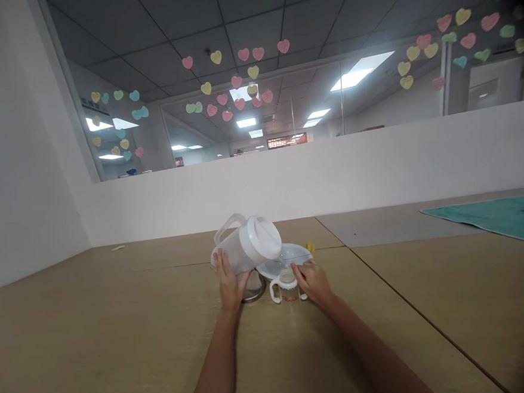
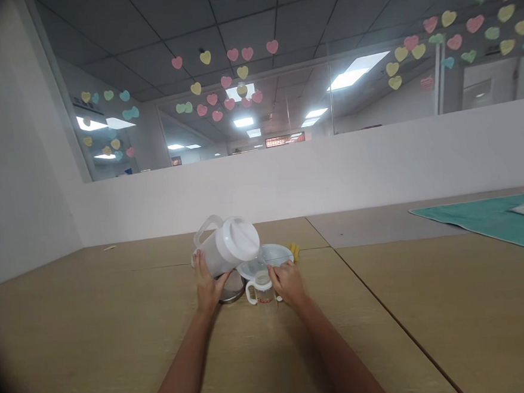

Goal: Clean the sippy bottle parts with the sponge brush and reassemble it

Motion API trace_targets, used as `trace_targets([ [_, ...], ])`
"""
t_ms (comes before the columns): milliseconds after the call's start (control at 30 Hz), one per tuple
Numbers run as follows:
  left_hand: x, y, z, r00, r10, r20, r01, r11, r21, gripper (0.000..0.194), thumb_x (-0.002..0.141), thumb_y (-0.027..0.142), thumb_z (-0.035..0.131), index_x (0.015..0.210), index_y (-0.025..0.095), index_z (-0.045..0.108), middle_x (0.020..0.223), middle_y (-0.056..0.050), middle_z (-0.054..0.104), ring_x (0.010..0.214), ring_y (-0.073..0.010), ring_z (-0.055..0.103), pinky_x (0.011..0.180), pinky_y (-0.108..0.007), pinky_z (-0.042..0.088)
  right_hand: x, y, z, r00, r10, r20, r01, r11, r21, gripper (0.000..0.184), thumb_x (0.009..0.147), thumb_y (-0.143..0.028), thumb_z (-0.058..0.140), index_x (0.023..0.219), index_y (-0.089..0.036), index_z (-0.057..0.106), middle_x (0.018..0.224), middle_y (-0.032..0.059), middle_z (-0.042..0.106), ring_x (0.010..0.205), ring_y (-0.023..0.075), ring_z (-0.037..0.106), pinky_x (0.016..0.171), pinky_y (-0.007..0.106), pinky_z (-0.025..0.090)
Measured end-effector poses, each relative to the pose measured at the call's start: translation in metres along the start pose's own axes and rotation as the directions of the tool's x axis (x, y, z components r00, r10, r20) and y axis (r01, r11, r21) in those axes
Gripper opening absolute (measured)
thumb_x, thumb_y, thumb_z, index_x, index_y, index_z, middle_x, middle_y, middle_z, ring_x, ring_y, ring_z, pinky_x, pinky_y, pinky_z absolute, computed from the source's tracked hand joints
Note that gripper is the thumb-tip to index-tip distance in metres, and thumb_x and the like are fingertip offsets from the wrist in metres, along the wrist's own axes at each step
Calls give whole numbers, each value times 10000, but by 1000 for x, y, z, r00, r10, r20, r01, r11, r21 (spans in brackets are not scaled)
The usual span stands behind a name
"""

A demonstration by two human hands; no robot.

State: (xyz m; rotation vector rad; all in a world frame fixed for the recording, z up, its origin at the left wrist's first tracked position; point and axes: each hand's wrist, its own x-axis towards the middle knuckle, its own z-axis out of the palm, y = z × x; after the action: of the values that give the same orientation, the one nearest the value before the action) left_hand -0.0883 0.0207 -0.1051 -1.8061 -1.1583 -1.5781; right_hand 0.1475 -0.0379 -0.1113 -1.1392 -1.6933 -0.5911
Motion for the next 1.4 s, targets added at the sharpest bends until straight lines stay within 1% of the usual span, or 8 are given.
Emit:
trace_targets([
  [233,4,-4,-8,996,-60,72,70,985,-155,1061,679,516,664,1434,132,25,1458,-221,205,1363,-309,210,1085,-471,294,0,0,1,1000,0,-8,0,1000,-5,528,949,-314,316,488,-192,543,466,12,542,469,112,453,620,263,311],
  [400,5,-14,-10,995,-49,92,66,979,-191,1065,699,478,662,1433,140,-32,1477,-231,132,1383,-321,115,1105,-522,218,0,1,0,1000,-18,3,18,1000,-11,530,951,-308,308,487,-195,539,464,12,541,467,116,463,619,271,316],
  [600,5,-24,-5,996,2,89,21,966,-257,916,757,381,630,1426,167,42,1478,-225,112,1393,-303,35,1115,-542,129,0,1,1,1000,8,12,-8,1000,-6,526,951,-325,304,495,-201,536,472,0,539,474,117,465,627,274,328],
  [867,3,-26,2,992,79,103,-61,985,-164,963,697,298,702,1415,192,69,1451,-227,221,1385,-297,105,1107,-528,204,0,1,1,1000,11,23,-11,1000,-8,535,953,-336,291,495,-204,533,474,-1,537,477,118,466,637,275,329],
  [1000,4,-25,0,994,45,103,-27,986,-167,955,669,355,721,1402,173,136,1438,-223,256,1380,-307,130,1110,-527,204,1,0,0,1000,5,13,-6,1000,7,532,952,-340,298,494,-204,532,473,-3,529,478,116,460,636,271,324],
  [1133,6,-23,-1,994,-21,110,41,983,-181,821,718,416,659,1376,172,231,1417,-196,308,1366,-308,203,1102,-533,226,1,1,1,1000,0,-5,0,1000,9,523,948,-323,318,491,-201,542,466,7,530,468,113,448,629,266,318],
  [1267,4,-17,-1,992,-52,111,62,994,-88,745,743,420,629,1349,140,299,1366,-207,369,1332,-317,278,1091,-492,273,0,2,2,1000,2,10,-2,1000,-3,529,948,-323,315,488,-199,545,467,14,539,470,112,451,641,266,322],
  [1400,3,-12,-1,995,-76,57,75,997,16,765,755,461,596,1361,124,275,1358,-221,360,1297,-332,321,1060,-497,312,0,2,2,1000,4,27,-4,1000,-22,525,951,-322,306,502,-198,549,487,14,556,489,113,471,650,265,326],
])
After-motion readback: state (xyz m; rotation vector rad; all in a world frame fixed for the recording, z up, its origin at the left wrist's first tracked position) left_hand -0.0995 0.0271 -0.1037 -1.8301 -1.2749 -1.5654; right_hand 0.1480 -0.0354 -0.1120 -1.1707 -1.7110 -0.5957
